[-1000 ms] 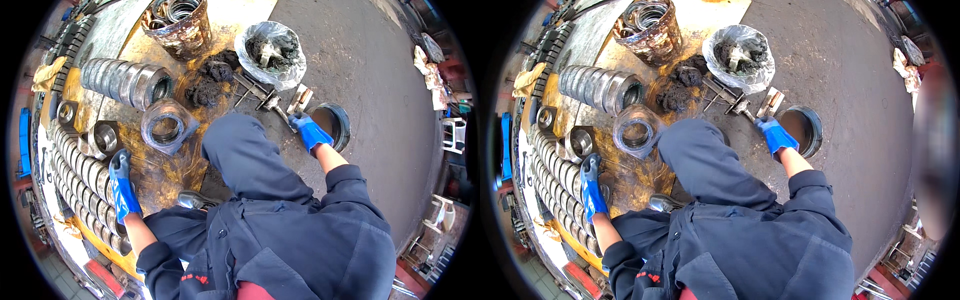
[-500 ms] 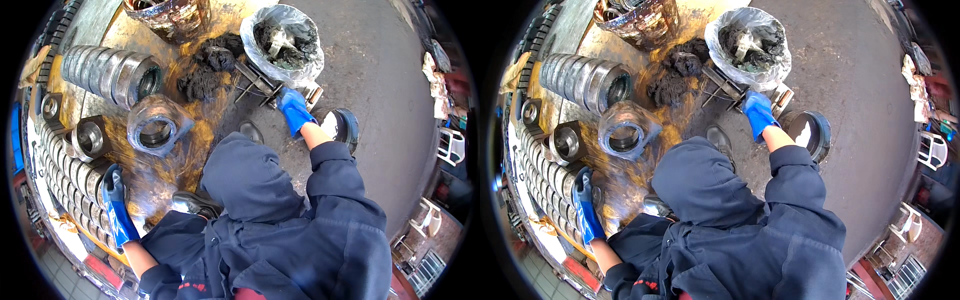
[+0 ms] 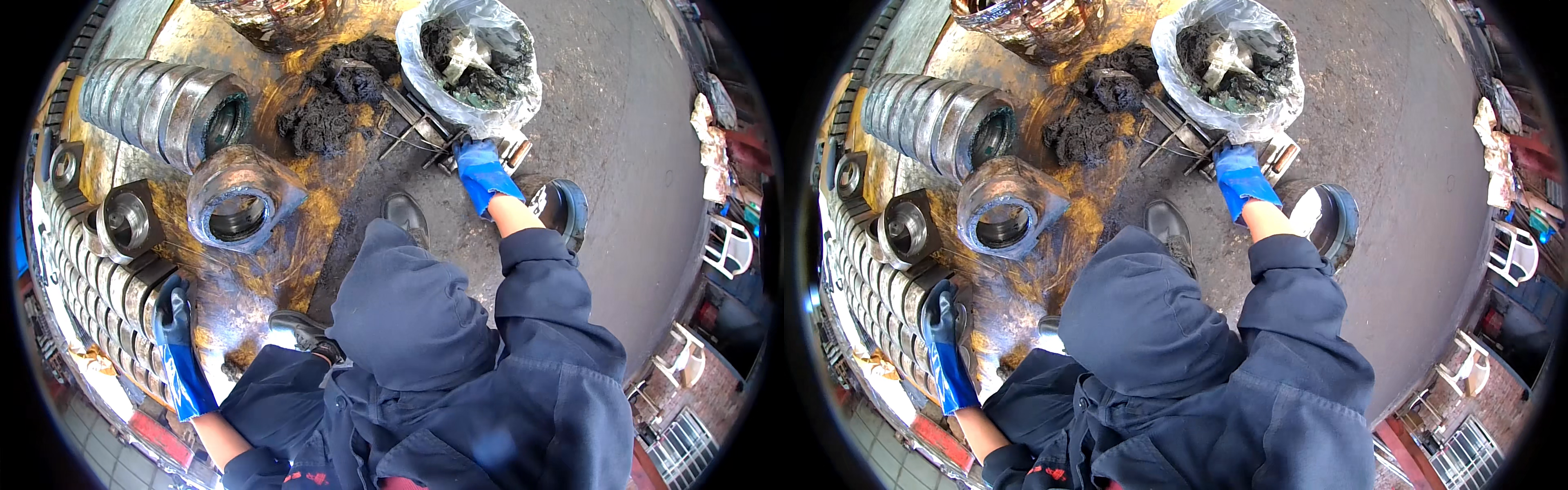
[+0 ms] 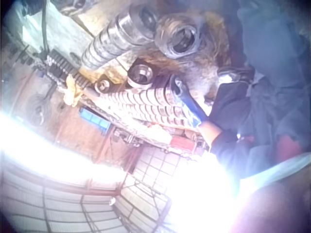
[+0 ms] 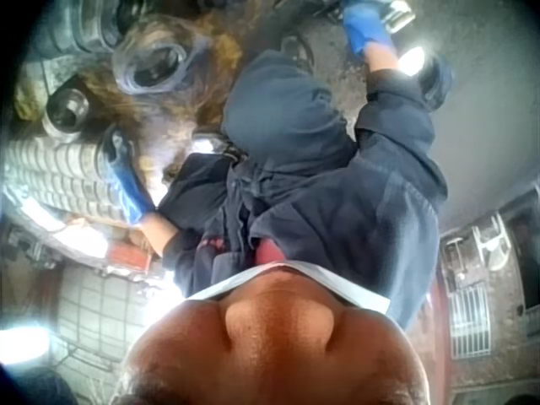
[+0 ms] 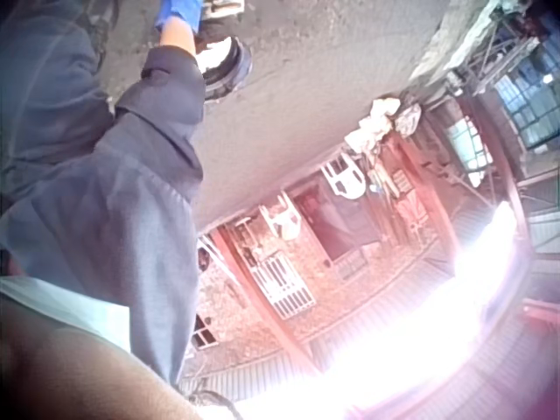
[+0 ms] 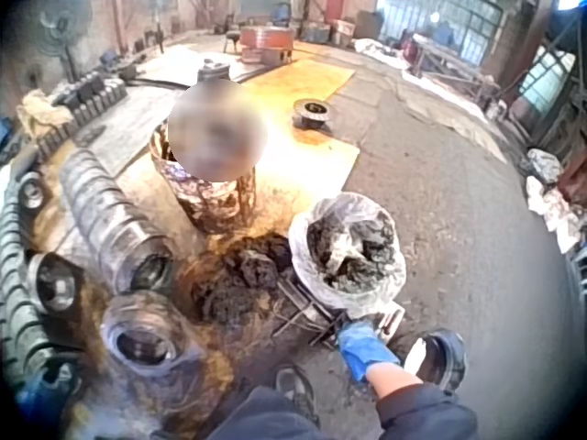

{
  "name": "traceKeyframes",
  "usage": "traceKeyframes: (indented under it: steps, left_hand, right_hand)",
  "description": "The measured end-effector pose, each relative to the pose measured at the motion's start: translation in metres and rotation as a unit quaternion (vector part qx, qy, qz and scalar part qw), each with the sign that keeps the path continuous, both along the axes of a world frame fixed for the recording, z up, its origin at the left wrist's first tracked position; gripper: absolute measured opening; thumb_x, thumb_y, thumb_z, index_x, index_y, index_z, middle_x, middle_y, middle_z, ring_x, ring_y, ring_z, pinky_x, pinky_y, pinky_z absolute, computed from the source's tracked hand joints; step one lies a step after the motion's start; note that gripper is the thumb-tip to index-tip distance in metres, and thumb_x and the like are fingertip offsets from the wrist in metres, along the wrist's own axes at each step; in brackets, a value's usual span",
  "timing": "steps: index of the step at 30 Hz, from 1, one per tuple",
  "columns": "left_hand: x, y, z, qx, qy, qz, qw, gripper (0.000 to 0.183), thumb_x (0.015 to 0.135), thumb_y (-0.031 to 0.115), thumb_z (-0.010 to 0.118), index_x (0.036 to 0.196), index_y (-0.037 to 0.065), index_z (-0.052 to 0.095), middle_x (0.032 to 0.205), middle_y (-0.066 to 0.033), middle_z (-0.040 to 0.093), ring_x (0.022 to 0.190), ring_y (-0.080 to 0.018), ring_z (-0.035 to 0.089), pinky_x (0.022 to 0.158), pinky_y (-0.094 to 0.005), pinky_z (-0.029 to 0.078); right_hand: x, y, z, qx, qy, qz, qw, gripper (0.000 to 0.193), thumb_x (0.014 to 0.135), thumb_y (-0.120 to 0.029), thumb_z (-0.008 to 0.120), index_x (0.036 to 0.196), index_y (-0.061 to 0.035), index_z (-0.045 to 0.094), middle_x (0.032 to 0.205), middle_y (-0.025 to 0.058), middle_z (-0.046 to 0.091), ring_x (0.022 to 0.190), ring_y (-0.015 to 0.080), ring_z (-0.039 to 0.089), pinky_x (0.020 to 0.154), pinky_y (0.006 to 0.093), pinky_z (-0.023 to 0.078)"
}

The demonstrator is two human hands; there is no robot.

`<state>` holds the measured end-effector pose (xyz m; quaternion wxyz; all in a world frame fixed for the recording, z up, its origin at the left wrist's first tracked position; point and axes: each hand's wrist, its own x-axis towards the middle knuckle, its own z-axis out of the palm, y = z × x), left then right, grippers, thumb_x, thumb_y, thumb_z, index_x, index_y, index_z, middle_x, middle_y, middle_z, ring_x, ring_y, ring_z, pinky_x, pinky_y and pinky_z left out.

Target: The person cleans and applies grease to metal rings and housings using a tool and a cloth while sitting on the floor.

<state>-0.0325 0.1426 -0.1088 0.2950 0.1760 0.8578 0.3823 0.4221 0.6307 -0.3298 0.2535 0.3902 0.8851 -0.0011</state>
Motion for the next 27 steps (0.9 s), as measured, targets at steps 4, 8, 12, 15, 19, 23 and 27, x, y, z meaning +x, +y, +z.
traceKeyframes:
  steps: [4,8,12,15,19,23,27]
  left_hand:
    - [-0.002,-0.009,-0.005,0.014,0.005,-0.012,1.0,0.034,0.099,0.015,0.053,0.127,-0.004,0.054,0.123,-0.0162,0.06,0.112,-0.0267,0.061,0.094,-0.034,0.049]
    - [0.0,-0.007,-0.006,0.014,-0.006,-0.004,1.0,0.035,0.099,0.015,0.053,0.128,-0.004,0.053,0.123,-0.0162,0.061,0.112,-0.0259,0.061,0.094,-0.0331,0.049]
    - [0.002,0.003,-0.003,-0.035,-0.008,-0.001,0.999,0.034,0.098,0.015,0.054,0.127,-0.004,0.054,0.122,-0.0164,0.061,0.111,-0.0247,0.061,0.093,-0.0325,0.049]
    - [0.003,0.003,-0.005,-0.029,-0.004,-0.006,1.0,0.034,0.098,0.014,0.054,0.127,-0.004,0.054,0.121,-0.0166,0.062,0.11,-0.0244,0.062,0.094,-0.0322,0.049]
    - [0.003,0.003,-0.005,-0.038,-0.026,0.004,0.999,0.034,0.098,0.014,0.055,0.127,-0.004,0.054,0.121,-0.0169,0.062,0.109,-0.0248,0.062,0.094,-0.0327,0.05]
    - [0.005,-0.013,-0.01,-0.018,-0.029,0.027,0.999,0.034,0.098,0.013,0.054,0.126,-0.005,0.053,0.12,-0.0176,0.061,0.109,-0.0252,0.062,0.096,-0.0341,0.05]
    - [0.004,-0.003,-0.009,0.004,-0.043,0.014,0.999,0.034,0.099,0.013,0.053,0.126,-0.006,0.053,0.12,-0.0183,0.061,0.11,-0.0255,0.061,0.097,-0.0344,0.049]
  right_hand:
    - [0.013,-0.01,0.008,-0.014,-0.003,0.015,1.0,0.033,0.093,-0.027,0.046,0.104,-0.0053,0.067,0.098,0.0182,0.07,0.092,0.0367,0.067,0.08,0.0463,0.051]
    - [0.004,0.004,0.026,0.004,0.075,-0.065,0.995,0.036,0.094,-0.028,0.043,0.099,-0.0046,0.07,0.095,0.0165,0.071,0.085,0.0359,0.067,0.076,0.0483,0.052]
    - [-0.022,0.03,-0.007,0.119,0.173,-0.031,0.977,0.036,0.094,-0.033,0.047,0.095,-0.0025,0.066,0.088,0.0209,0.068,0.084,0.0403,0.064,0.077,0.0502,0.05]
    - [-0.002,0.034,-0.076,0.28,0.174,0.13,0.935,0.03,0.092,-0.027,0.049,0.093,-0.0013,0.064,0.083,0.0233,0.066,0.079,0.0449,0.064,0.077,0.0544,0.05]
    - [-0.018,0.033,-0.089,0.016,0.305,-0.201,0.931,0.03,0.089,-0.023,0.047,0.097,0.0005,0.063,0.092,0.031,0.064,0.087,0.048,0.063,0.082,0.0584,0.049]
    - [-0.039,0.036,-0.033,-0.082,0.199,-0.216,0.952,0.032,0.087,-0.017,0.044,0.103,0.0021,0.064,0.104,0.032,0.063,0.097,0.0478,0.062,0.088,0.0514,0.05]
    - [-0.024,0.046,-0.03,-0.09,0.115,-0.127,0.981,0.031,0.089,-0.018,0.044,0.099,-0.0018,0.068,0.104,0.0282,0.065,0.099,0.043,0.063,0.088,0.0491,0.051]
